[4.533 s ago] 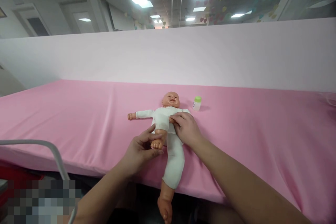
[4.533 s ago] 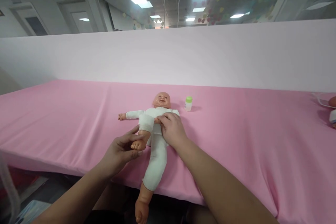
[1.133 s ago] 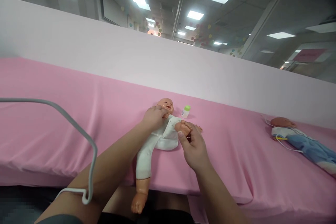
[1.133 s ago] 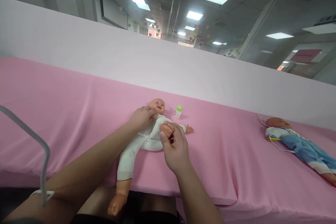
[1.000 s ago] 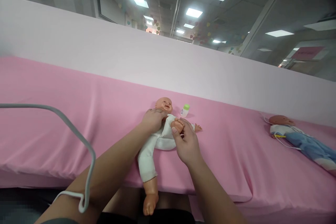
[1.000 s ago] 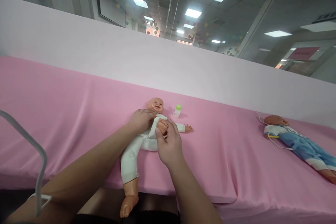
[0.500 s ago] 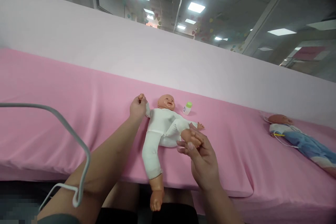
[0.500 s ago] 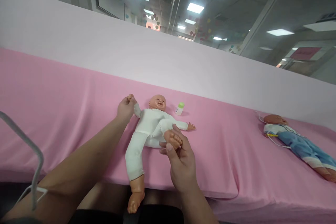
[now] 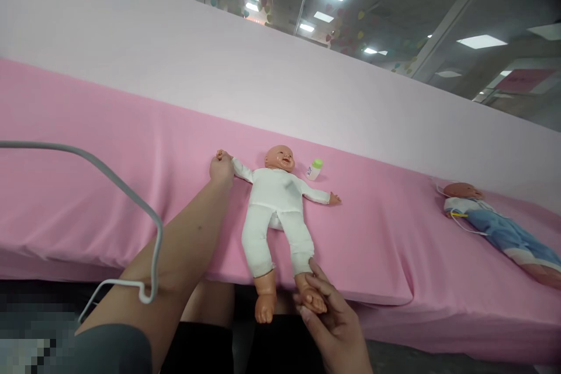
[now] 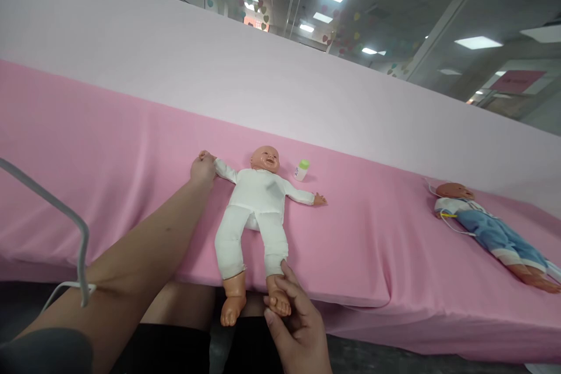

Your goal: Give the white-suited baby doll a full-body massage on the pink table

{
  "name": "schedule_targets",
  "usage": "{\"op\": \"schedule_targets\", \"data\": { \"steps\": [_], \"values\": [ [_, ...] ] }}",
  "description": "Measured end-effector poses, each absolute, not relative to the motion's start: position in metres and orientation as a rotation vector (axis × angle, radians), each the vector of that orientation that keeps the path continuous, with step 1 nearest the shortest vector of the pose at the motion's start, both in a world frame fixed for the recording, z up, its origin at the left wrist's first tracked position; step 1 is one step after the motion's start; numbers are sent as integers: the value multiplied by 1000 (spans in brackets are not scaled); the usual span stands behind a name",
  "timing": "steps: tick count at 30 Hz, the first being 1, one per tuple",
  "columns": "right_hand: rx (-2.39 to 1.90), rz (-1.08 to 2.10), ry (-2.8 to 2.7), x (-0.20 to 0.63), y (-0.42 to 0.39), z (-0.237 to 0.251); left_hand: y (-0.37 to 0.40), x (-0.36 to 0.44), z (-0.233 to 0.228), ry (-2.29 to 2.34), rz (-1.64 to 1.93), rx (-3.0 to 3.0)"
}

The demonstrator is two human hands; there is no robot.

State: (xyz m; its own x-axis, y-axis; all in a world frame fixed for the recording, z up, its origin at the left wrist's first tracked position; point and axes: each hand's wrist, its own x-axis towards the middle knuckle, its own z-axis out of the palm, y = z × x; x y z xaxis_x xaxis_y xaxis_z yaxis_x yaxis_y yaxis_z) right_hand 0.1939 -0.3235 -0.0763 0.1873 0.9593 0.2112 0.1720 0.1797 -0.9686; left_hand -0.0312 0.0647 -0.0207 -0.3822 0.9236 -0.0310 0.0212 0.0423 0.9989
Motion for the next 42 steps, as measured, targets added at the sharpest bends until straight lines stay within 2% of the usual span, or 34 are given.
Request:
{"op": "schedule_targets", "data": {
  "steps": [5, 12, 19, 25, 32, 37, 42],
  "values": [
    [-1282, 763, -1326, 186, -323, -80, 56, -25, -11, 1495, 1473, 832],
    [-1232, 330, -1589, 193, -297, -32, 25, -7, 0, 1396, 1520, 1486],
    [-1153, 237, -1599, 195, -219, -2, -12, 15, 12, 1290, 1115, 2222],
    [-1264, 371, -1490, 193, -169, 3, -12, 22, 7, 1185, 923, 2542],
    [-1162, 512, -1418, 192, -177, 5, -8, 16, 8, 1218, 1021, 2271],
    [-1119, 538, -1461, 198, -230, -3, 12, 3, -3, 1368, 1343, 1707],
    [-1108, 562, -1533, 200, -283, -24, 43, -8, -18, 1437, 1466, 1059]
  ]
}}
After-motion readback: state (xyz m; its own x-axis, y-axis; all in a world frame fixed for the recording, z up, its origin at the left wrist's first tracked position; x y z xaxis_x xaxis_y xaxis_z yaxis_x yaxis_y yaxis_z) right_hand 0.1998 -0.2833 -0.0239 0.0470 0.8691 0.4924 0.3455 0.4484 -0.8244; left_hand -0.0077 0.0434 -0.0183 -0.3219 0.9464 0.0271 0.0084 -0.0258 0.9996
